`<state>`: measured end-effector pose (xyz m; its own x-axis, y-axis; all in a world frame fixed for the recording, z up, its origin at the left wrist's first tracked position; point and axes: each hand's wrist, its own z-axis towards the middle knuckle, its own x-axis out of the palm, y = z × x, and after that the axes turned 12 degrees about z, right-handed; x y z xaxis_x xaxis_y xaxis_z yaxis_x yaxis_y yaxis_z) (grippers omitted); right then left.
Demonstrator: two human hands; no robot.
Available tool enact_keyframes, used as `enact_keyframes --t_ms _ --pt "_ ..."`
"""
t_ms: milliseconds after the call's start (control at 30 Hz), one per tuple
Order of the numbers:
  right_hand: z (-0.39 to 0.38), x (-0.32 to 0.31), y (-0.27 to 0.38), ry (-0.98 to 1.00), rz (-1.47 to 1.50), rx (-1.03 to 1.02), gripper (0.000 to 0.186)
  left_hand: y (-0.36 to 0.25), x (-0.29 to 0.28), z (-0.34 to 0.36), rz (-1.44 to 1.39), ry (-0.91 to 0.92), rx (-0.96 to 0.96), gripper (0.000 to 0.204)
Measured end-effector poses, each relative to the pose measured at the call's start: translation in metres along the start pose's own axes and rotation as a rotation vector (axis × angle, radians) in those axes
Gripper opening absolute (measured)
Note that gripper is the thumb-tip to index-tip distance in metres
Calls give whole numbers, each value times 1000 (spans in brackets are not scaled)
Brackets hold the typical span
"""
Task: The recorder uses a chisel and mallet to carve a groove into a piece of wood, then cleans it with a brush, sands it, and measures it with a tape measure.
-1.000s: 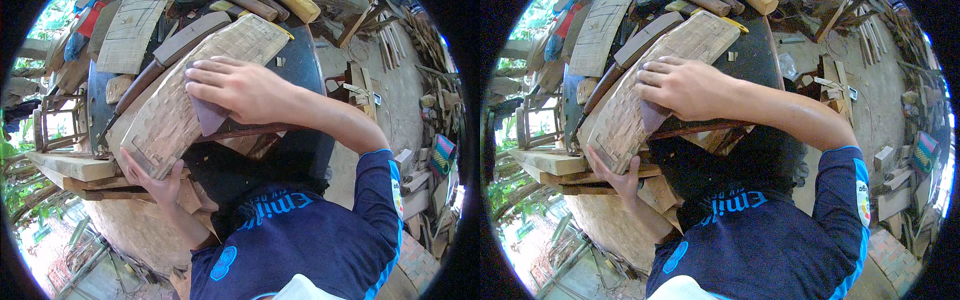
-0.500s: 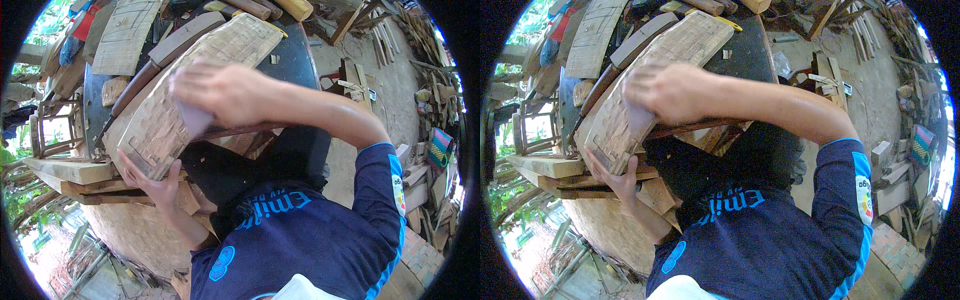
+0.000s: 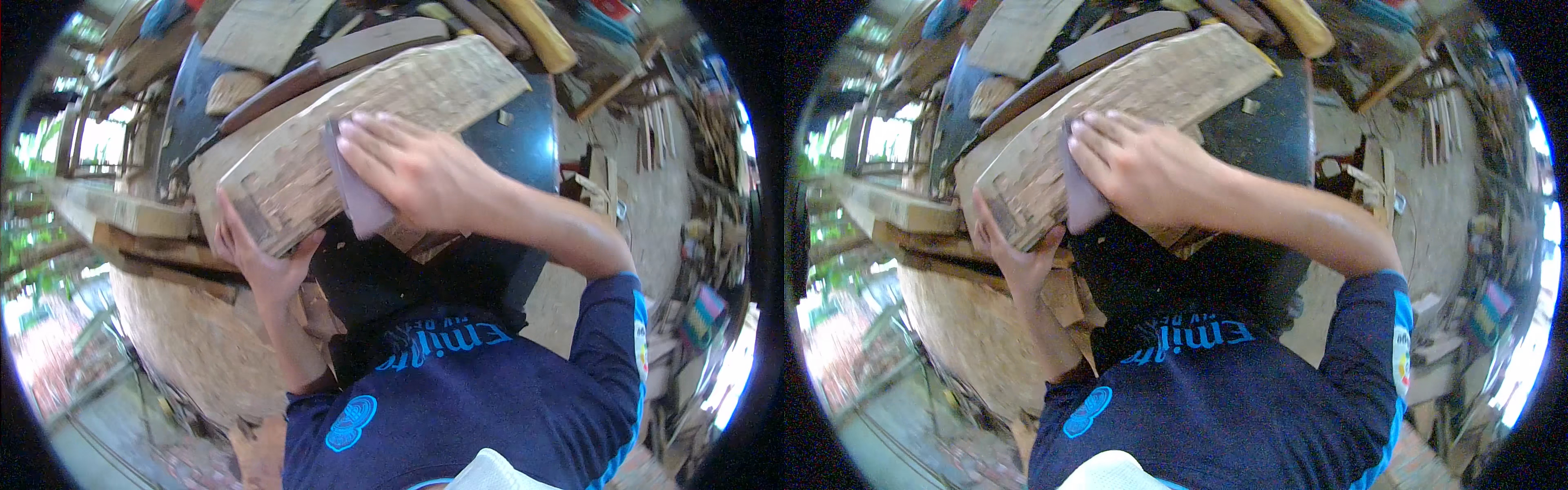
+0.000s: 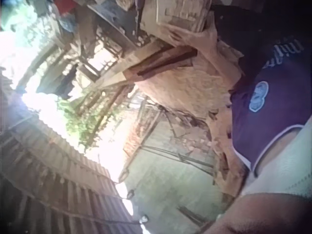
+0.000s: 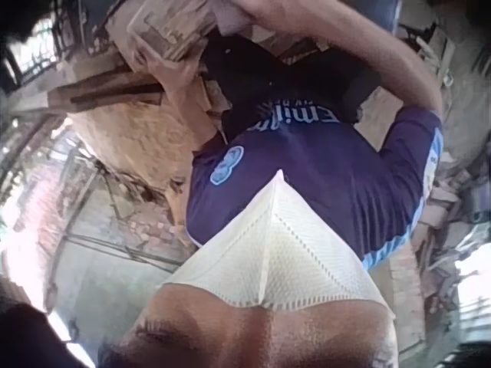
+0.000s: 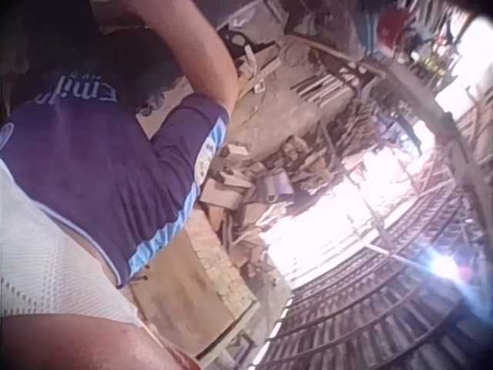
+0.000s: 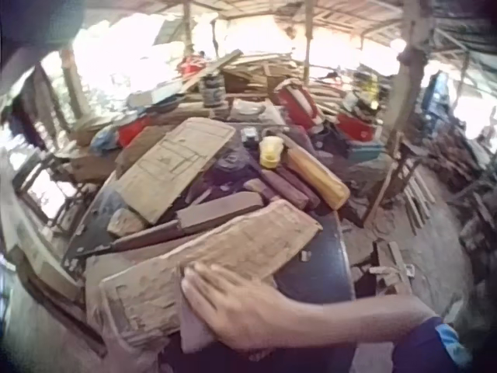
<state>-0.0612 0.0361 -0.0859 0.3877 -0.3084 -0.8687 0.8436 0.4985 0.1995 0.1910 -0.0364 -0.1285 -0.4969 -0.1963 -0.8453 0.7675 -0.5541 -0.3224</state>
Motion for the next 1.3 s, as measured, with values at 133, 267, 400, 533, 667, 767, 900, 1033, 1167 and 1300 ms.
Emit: enact_keyframes --t_ms 133,267,400,533,667,767,900,1033,1167,1300 --pt "3 -20 -17 142 228 154 51 7 -2 2 70 -12 18 129" --pt "2 -24 -5 149 -109 52 58 5 -6 2 110 3 48 130" --pt "-1 -27 -7 128 -46 55 56 9 -6 0 124 27 80 129" --pt "1 -28 -28 -7 -200 316 49 7 -6 1 116 37 64 129" --pt "-4 -34 -6 102 -5 181 45 6 -9 0 131 14 94 128" --pt "0 -36 -20 62 -9 100 40 5 -11 3 131 26 94 128" --pt "-2 -29 -17 91 -148 255 43 -1 -17 5 161 99 55 129" --pt "0 -26 15 171 -30 77 46 -4 -21 8 162 128 48 130" --pt "7 -30 -22 45 -133 231 40 -6 -24 8 192 107 61 130" --pt "5 -18 -7 78 -107 198 42 -9 -27 12 204 148 11 130"
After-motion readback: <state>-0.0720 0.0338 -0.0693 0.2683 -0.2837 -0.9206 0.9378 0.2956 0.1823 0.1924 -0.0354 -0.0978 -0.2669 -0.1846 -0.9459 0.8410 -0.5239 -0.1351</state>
